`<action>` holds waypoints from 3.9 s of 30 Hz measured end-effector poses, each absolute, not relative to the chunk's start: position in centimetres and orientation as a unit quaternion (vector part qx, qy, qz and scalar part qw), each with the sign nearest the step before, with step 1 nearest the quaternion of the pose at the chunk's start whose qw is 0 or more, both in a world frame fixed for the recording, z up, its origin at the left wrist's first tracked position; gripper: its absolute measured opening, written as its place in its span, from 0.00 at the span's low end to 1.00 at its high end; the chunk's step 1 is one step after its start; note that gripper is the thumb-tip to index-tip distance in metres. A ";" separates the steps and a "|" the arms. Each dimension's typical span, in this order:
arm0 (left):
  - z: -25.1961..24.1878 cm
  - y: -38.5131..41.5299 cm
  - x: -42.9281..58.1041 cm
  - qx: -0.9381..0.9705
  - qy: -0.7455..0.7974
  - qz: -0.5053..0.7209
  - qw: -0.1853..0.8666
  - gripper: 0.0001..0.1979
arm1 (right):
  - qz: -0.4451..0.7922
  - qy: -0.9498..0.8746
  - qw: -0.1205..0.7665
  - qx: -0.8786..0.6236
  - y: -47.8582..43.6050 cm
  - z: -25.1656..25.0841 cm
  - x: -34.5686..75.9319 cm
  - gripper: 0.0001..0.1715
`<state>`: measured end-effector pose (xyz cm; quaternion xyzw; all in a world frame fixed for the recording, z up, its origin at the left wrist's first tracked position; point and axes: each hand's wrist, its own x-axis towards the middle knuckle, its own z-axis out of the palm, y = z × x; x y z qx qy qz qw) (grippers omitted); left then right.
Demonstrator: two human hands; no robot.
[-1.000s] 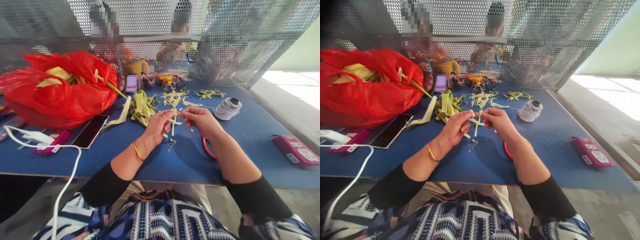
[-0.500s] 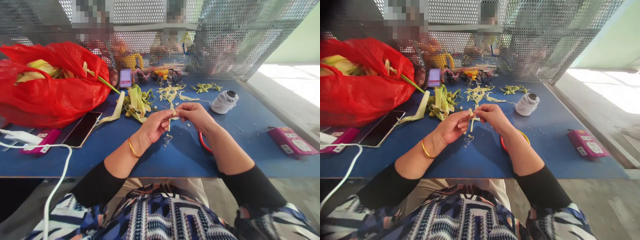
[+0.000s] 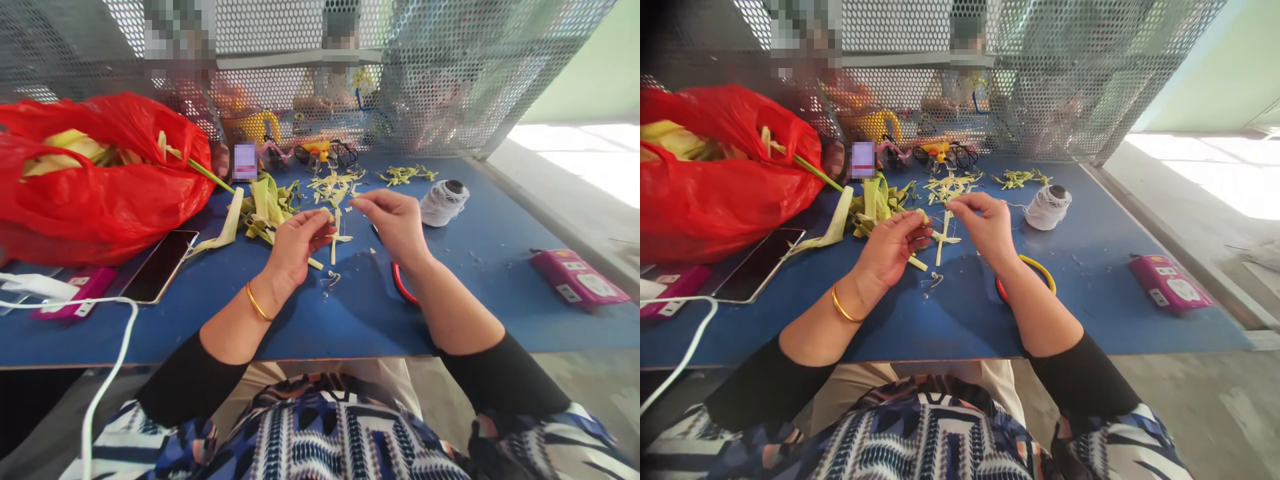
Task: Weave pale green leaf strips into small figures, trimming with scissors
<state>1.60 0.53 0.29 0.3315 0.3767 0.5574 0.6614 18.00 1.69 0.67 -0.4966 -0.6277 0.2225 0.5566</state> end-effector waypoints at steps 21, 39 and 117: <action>-0.8 0.4 2.3 0.355 0.373 0.582 0.629 0.08 | 0.485 -0.540 0.538 -0.430 0.6 -0.3 15.6 0.17; -0.9 0.9 1.9 0.375 0.430 0.623 0.536 0.09 | 0.442 -0.581 0.495 -0.471 1.4 -0.4 17.3 0.18; -0.7 0.5 1.9 0.425 0.388 0.498 0.648 0.15 | 0.457 -0.580 0.474 -0.480 0.7 1.1 17.5 0.15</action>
